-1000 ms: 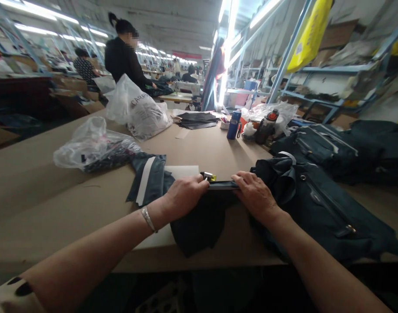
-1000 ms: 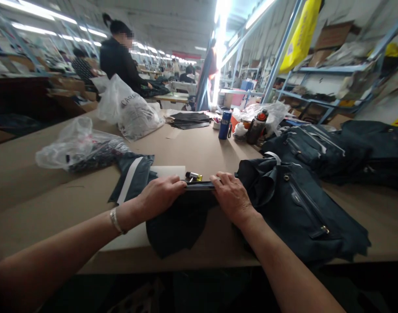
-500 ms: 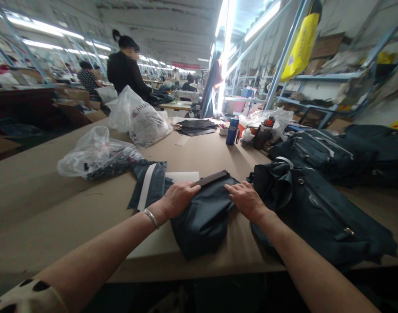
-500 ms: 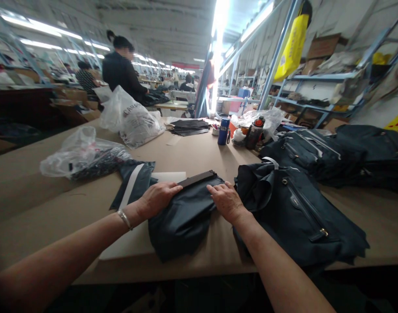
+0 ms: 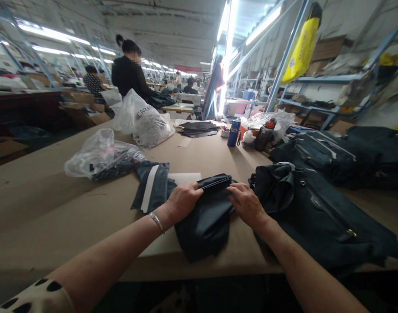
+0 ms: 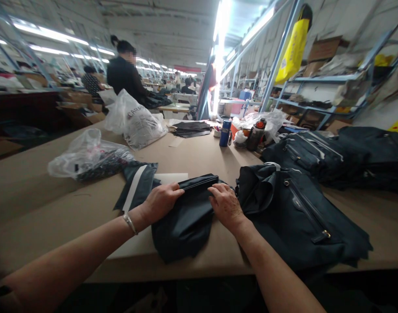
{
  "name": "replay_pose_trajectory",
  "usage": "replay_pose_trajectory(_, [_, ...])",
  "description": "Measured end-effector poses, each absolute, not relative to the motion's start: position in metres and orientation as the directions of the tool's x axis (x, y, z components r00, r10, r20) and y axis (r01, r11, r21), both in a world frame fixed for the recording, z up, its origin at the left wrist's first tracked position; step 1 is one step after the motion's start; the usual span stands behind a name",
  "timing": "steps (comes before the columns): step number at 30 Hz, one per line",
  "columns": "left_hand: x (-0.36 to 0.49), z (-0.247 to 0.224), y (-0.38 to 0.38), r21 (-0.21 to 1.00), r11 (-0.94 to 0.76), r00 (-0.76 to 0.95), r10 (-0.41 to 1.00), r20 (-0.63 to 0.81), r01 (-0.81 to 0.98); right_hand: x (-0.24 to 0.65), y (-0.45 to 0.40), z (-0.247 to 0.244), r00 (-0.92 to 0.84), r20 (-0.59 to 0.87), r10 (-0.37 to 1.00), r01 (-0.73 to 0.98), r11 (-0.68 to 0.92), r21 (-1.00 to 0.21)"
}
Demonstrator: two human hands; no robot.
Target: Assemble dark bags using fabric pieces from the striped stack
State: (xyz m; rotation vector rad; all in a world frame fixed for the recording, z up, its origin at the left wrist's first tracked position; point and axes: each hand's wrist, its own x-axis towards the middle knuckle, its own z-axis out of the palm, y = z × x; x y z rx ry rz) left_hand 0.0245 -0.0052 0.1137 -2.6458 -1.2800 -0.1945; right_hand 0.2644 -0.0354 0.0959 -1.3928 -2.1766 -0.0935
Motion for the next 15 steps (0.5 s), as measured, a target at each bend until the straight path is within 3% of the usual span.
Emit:
replay_pose_trajectory(8, [0.025, 0.099, 0.001, -0.138, -0.572, 0.588, 0.777, 0.225, 0.809, 0.259, -0.031, 0.085, -0.346, 0.438, 0.830, 0.851, 0.474, -0.227])
replay_pose_trajectory(15, [0.021, 0.086, 0.010, -0.099, -0.548, 0.555, 0.799, 0.233, 0.831, 0.263, -0.049, 0.029, -0.237, 0.359, 0.903, 0.837, 0.377, -0.397])
